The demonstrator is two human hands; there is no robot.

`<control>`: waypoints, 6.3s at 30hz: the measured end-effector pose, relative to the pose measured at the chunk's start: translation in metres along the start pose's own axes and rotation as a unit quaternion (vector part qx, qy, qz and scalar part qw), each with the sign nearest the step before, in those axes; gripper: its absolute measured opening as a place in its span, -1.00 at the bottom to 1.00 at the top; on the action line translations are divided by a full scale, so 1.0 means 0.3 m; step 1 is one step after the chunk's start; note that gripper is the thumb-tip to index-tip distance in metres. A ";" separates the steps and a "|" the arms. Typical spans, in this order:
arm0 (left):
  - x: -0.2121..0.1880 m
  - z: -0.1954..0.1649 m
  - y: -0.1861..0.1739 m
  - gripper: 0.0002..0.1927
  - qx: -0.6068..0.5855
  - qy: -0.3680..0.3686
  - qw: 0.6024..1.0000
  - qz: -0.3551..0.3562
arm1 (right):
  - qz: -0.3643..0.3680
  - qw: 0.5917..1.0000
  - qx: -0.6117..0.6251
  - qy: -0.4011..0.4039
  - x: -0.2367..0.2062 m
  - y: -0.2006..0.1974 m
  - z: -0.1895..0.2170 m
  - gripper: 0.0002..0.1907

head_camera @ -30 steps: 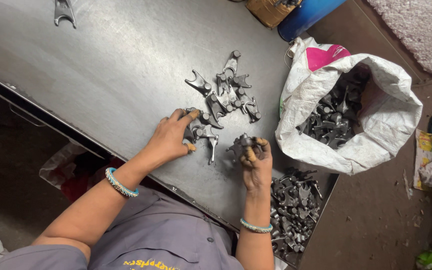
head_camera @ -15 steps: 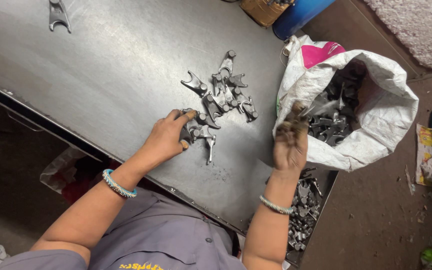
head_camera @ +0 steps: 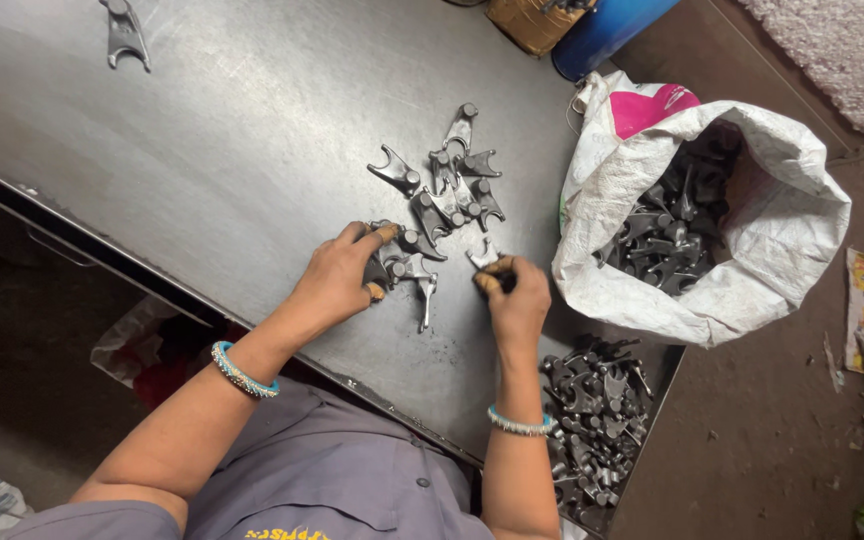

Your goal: The person picks up metal fork-shaped castings one at a time from a pile on a steel table, turns each over in both hands, and places it in a separate group on the table, occasionally tossing pieces into a large sack of parts beside the table.

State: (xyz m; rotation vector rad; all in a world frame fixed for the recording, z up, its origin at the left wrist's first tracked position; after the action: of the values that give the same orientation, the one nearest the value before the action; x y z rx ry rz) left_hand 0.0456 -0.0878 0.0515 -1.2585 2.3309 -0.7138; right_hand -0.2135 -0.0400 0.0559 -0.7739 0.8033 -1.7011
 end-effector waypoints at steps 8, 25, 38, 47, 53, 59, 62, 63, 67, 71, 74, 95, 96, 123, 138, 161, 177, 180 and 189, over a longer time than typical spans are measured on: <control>0.005 0.008 0.013 -0.19 0.009 0.010 1.000 -0.011 | 0.055 0.871 0.488 0.028 -0.168 0.071 -0.204 -0.67; 0.004 -0.004 -0.001 -0.20 0.006 0.012 1.000 -0.015 | 0.113 0.528 0.830 0.142 -0.017 -0.121 -0.139 -0.65; -0.007 -0.053 -0.050 -0.20 -0.024 -0.002 1.000 -0.006 | 0.078 0.982 -0.022 -0.168 0.302 0.053 0.110 -0.41; -0.008 -0.036 -0.040 -0.24 -0.043 0.007 0.999 -0.008 | 0.103 0.992 0.067 0.033 0.056 -0.004 0.011 -0.58; -0.003 -0.017 -0.010 -0.22 -0.009 0.015 1.000 -0.009 | 0.075 0.993 0.052 0.069 -0.105 -0.020 0.027 -0.28; -0.014 0.003 0.003 -0.30 -0.020 0.030 0.999 -0.024 | 0.025 1.000 0.017 0.002 -0.126 0.027 0.035 -0.36; -0.033 -0.006 0.000 -0.31 -0.015 0.023 0.998 -0.058 | 0.005 0.998 0.062 0.021 -0.132 0.041 -0.010 -0.44; -0.045 -0.016 -0.002 -0.36 0.000 0.019 0.996 -0.088 | 0.002 0.996 0.084 0.034 -0.141 0.040 -0.028 -0.45; -0.079 -0.069 0.017 -0.59 -0.004 0.034 0.986 -0.165 | 0.011 0.923 0.383 -0.028 -0.201 0.030 -0.071 -0.46; -0.051 -0.103 0.070 -0.60 -0.213 0.054 0.972 -0.086 | 0.074 0.762 0.641 0.055 -0.261 0.061 -0.107 -0.58; -0.016 -0.120 0.121 -0.53 -0.355 0.105 0.928 -0.038 | 0.130 0.649 0.738 0.131 -0.290 0.104 -0.125 -0.62; 0.010 -0.173 0.015 -0.60 -0.097 0.110 0.985 -0.092 | 0.094 0.569 0.800 0.164 -0.068 -0.092 -0.111 -0.75; 0.036 -0.177 -0.001 -0.56 -0.083 0.098 0.988 -0.085 | -0.034 0.388 0.903 0.180 -0.030 -0.108 -0.105 -0.80; 0.498 -0.271 0.034 -0.66 0.203 0.090 0.966 0.131 | 0.000 0.982 0.164 0.088 -0.214 0.002 0.016 -0.41; -0.032 -0.203 0.096 -0.67 -0.127 0.179 0.975 -0.042 | 0.086 0.547 0.810 0.193 -0.386 0.169 -0.194 -0.65; -0.080 -0.057 -0.037 -0.41 -0.058 -0.026 0.990 -0.122 | 0.255 0.713 0.611 0.232 -0.285 0.045 -0.224 -0.70; -0.036 -0.015 0.053 0.05 0.018 -0.035 0.999 -0.035 | 0.072 0.988 -0.032 -0.131 0.061 0.063 0.143 -0.39; -0.041 -0.025 0.040 0.08 0.010 -0.033 0.999 -0.031 | 0.056 0.994 -0.009 -0.089 0.020 0.037 0.104 -0.51; -0.033 -0.036 0.040 0.11 0.008 -0.031 0.999 -0.019 | 0.090 0.980 0.107 0.139 -0.221 -0.039 0.026 -0.27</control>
State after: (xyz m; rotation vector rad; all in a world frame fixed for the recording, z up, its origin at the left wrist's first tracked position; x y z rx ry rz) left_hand 0.0370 -0.0712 0.0538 -1.3020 2.2527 -0.6952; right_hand -0.1975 0.0256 0.0629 -0.3101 0.8343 -1.7182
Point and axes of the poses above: each hand's wrist, its own x-axis towards the middle knuckle, its own y-axis out of the palm, z = x × y, the point moved 3 cm from there along x, towards the middle knuckle, and after that the axes turned 10 degrees about z, right-handed, at the moved point
